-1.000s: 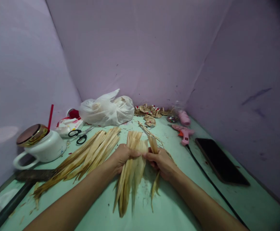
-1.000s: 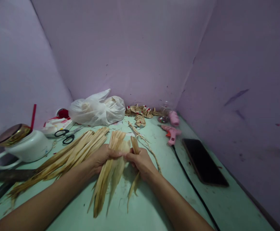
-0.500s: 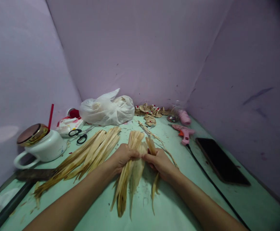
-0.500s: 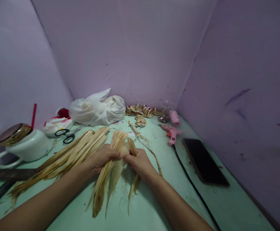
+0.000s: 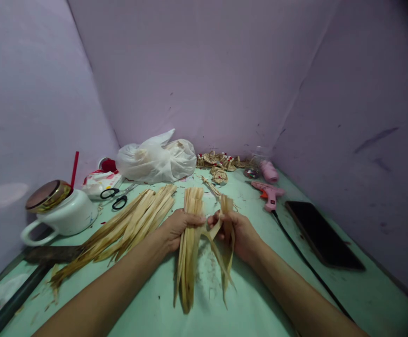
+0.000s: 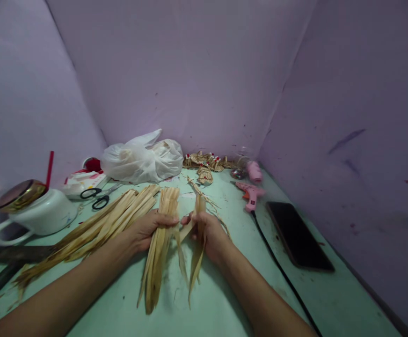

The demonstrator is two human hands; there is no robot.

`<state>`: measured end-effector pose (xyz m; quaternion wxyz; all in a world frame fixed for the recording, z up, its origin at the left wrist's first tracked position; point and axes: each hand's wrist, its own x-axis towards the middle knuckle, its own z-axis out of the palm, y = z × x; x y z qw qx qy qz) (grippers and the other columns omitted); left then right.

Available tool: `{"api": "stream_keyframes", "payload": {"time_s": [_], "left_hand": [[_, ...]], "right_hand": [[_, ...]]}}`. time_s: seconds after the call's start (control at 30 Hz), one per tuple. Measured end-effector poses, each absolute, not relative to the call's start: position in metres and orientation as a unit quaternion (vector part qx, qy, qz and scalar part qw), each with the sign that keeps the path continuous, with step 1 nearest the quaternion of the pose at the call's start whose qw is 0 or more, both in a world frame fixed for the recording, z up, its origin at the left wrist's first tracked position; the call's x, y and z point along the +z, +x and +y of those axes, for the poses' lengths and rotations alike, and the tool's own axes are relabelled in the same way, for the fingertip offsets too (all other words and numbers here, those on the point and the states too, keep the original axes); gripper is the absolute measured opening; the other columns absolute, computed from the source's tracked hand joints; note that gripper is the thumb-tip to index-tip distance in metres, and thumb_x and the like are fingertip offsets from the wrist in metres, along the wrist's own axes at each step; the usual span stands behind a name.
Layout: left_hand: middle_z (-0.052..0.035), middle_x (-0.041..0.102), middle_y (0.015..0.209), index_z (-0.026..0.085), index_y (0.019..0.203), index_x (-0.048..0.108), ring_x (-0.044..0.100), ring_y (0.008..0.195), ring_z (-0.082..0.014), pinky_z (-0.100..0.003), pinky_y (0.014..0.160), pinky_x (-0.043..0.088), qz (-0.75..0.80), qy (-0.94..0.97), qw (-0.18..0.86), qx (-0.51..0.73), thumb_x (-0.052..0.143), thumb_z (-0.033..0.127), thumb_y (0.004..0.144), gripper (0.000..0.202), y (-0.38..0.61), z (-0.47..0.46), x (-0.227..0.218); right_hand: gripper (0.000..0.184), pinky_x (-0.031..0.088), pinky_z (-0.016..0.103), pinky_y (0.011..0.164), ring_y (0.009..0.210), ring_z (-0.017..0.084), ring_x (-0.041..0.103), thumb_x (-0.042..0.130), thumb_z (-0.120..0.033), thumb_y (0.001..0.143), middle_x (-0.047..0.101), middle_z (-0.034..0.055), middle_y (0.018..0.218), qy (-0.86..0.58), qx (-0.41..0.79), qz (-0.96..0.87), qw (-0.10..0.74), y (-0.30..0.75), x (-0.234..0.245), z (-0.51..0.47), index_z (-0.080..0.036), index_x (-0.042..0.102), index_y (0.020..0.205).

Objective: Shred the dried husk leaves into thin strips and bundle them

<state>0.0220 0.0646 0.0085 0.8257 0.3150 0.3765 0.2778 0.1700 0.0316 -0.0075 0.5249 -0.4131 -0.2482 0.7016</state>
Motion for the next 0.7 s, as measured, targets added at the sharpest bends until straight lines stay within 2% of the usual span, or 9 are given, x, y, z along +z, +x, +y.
{"api": "stream_keyframes", "payload": {"time_s": [0.1,0.17,0.23,0.3,0.37,0.43,0.57,0.7], "left_hand": [[-0.0093,0.066,0.065,0.005,0.077,0.064,0.064,0.059,-0.0205,-0.033,0.06,0.053,0.383,0.318,0.816,0.292,0.064,0.006,0.06,0.018,0.017,0.07,0.005],[-0.0076,0.065,0.061,0.006,0.08,0.063,0.064,0.058,-0.0214,-0.035,0.06,0.053,0.417,0.315,0.795,0.308,0.066,0.006,0.058,0.022,0.014,0.076,0.002],[-0.0063,0.064,0.058,0.007,0.081,0.063,0.064,0.059,-0.0227,-0.037,0.062,0.054,0.443,0.307,0.781,0.317,0.067,0.006,0.057,0.025,0.011,0.081,0.0],[-0.0064,0.064,0.058,0.007,0.079,0.063,0.064,0.058,-0.0225,-0.038,0.062,0.054,0.457,0.302,0.77,0.327,0.067,0.005,0.057,0.023,0.009,0.084,-0.001],[-0.0072,0.065,0.059,0.007,0.076,0.062,0.064,0.056,-0.0215,-0.037,0.061,0.054,0.466,0.307,0.758,0.338,0.066,0.005,0.057,0.02,0.008,0.085,0.001],[-0.0079,0.066,0.061,0.007,0.075,0.062,0.063,0.055,-0.0213,-0.038,0.06,0.054,0.466,0.315,0.753,0.341,0.066,0.005,0.056,0.02,0.007,0.085,0.002],[-0.0077,0.066,0.061,0.008,0.075,0.062,0.063,0.055,-0.0217,-0.038,0.059,0.054,0.471,0.322,0.753,0.328,0.067,0.005,0.054,0.022,0.007,0.084,0.002],[-0.0074,0.065,0.061,0.007,0.078,0.062,0.063,0.055,-0.0214,-0.038,0.06,0.054,0.468,0.332,0.748,0.333,0.069,0.005,0.052,0.026,0.007,0.084,-0.002]], "right_hand": [[0.008,0.045,0.023,0.048,0.049,0.012,0.054,0.051,-0.019,0.057,0.059,0.0018,0.054,-0.36,0.744,-0.18,0.533,0.182,-0.002,0.034,-0.016,0.053,0.064],[0.005,0.045,0.022,0.045,0.039,0.009,0.047,0.05,-0.019,0.059,0.05,-0.0035,0.043,-0.289,0.784,-0.182,0.519,0.192,0.002,0.034,-0.018,0.047,0.062],[0.008,0.039,0.016,0.036,0.029,0.004,0.032,0.049,-0.02,0.063,0.04,-0.0086,0.038,-0.215,0.817,-0.213,0.491,0.203,0.006,0.033,-0.019,0.04,0.062],[0.014,0.024,0.011,0.027,0.024,0.001,0.016,0.046,-0.022,0.067,0.034,-0.0117,0.036,-0.165,0.83,-0.253,0.47,0.213,0.009,0.03,-0.021,0.033,0.061],[0.021,0.011,0.009,0.025,0.022,-0.001,0.004,0.044,-0.027,0.071,0.028,-0.0144,0.032,-0.151,0.814,-0.285,0.483,0.222,0.008,0.028,-0.022,0.027,0.06],[0.028,0.006,0.009,0.025,0.021,-0.003,-0.004,0.044,-0.035,0.073,0.022,-0.0167,0.027,-0.173,0.783,-0.306,0.514,0.23,0.004,0.028,-0.023,0.023,0.06],[0.041,0.006,0.008,0.025,0.021,-0.003,-0.003,0.049,-0.052,0.067,0.009,-0.0187,0.02,-0.207,0.746,-0.326,0.542,0.241,-0.011,0.034,-0.024,0.02,0.057],[0.038,0.012,0.008,0.025,0.019,-0.003,0.004,0.056,-0.046,0.066,0.015,-0.0186,0.021,-0.091,0.761,-0.335,0.549,0.249,-0.02,0.04,-0.022,0.029,0.056]]}}
